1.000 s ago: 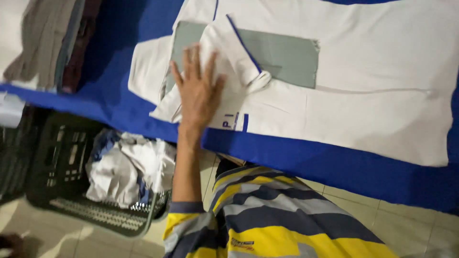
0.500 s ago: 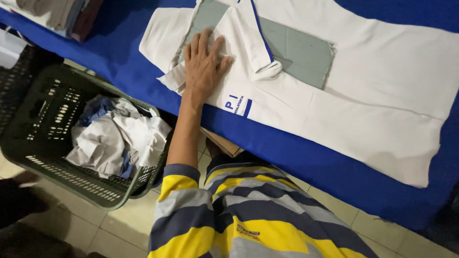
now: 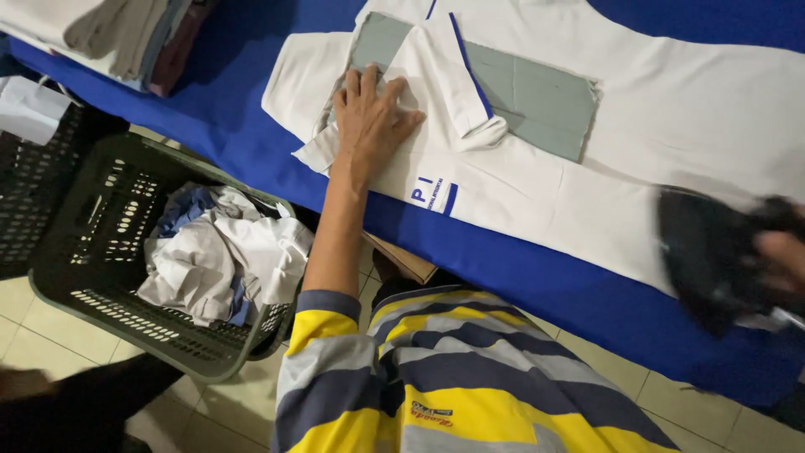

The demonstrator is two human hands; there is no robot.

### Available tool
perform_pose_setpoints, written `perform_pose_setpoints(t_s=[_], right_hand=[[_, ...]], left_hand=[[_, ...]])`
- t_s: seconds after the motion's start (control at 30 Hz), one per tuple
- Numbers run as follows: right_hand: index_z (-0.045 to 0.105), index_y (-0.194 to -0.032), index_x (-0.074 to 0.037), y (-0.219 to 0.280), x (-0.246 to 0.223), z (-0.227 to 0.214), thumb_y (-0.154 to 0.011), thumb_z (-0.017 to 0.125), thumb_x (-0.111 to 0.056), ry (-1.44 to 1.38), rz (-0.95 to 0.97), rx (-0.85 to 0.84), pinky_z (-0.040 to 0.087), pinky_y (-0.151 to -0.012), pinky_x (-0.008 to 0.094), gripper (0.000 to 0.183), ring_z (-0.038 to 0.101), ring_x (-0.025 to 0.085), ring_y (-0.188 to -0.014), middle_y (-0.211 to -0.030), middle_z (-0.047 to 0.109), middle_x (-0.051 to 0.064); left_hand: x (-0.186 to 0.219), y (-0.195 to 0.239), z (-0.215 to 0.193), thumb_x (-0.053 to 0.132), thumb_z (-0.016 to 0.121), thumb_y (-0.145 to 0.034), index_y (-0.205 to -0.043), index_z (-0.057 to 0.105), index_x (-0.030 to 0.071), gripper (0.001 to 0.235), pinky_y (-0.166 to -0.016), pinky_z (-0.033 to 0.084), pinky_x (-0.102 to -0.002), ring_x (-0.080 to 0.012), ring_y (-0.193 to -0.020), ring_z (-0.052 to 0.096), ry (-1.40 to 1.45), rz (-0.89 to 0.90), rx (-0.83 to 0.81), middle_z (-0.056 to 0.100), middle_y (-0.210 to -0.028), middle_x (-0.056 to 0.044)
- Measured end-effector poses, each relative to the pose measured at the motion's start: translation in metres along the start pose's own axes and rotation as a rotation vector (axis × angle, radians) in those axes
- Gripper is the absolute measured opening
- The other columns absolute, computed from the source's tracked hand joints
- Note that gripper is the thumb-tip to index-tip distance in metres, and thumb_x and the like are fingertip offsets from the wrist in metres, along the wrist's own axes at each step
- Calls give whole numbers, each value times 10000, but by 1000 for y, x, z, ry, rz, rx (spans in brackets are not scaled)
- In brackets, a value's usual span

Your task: Ironing a white uniform shirt and folding it neatly using a folding board as a template.

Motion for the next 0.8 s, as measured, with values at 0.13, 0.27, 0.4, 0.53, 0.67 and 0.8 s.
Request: perform_pose_setpoints(t_s=[0.13, 0.27, 0.4, 0.53, 0.67, 0.8], right_hand=[[725, -1259, -181, 60, -262, 169, -927, 736, -325, 776, -303, -13, 447, -697, 349, 362, 633, 200, -685, -782, 720, 83], [623, -1150, -158, 42, -328, 273, -909, 633, -503, 974, -332, -261, 490, -758, 452, 420, 729, 345, -847, -983, 754, 121], [503, -1097, -100, 23, -342, 300, -965, 483, -656, 1111, -300, -280, 459, -675, 520, 572, 651, 473, -738, -724, 667, 237], [511, -1084, -93, 22, -335, 296, -954, 492, -655, 1065, -311, -293, 436, -635, 492, 577, 627, 414, -654, -658, 627, 191], [524, -1069, -98, 34, -327, 290, -936, 519, -640, 1042, -336, -348, 440, -641, 481, 559, 637, 406, -637, -629, 638, 189], [517, -1103, -141, 48, -310, 280, -927, 512, -654, 1108, -309, -396, 482, -657, 483, 542, 691, 402, -741, -745, 707, 152]], left_hand=[[-1, -4, 3, 557, 688, -932, -1351, 606, 216, 546, -1067, 302, -598, -449, -1380, 294, -7, -67, -90, 386, -1513, -221], [-10, -6, 11, 592, 690, -910, -1334, 616, 237, 558, -1047, 320, -565, -395, -1338, 339, -11, -42, -37, 422, -1463, -169], [-16, -8, 9, 643, 679, -894, -1258, 660, 248, 537, -941, 366, -508, -325, -1200, 433, 10, -1, 49, 523, -1324, -106], [-15, -1, 1, 683, 579, -956, -1243, 652, 267, 511, -863, 397, -491, -302, -1190, 471, -31, 75, 157, 544, -1286, -107], [-16, 2, -5, 660, 545, -982, -1280, 641, 281, 492, -887, 392, -492, -295, -1264, 421, 20, 31, 116, 522, -1340, -100], [-12, 4, -14, 629, 529, -1004, -1263, 656, 277, 455, -884, 393, -494, -291, -1266, 432, 46, 40, 163, 538, -1339, -84]])
Point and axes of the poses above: each hand's wrist, its own y-axis away from the middle knuckle, its own z-axis out of the palm, x = y × z, the point moved 7 cm from there along -y, towards the middle knuckle
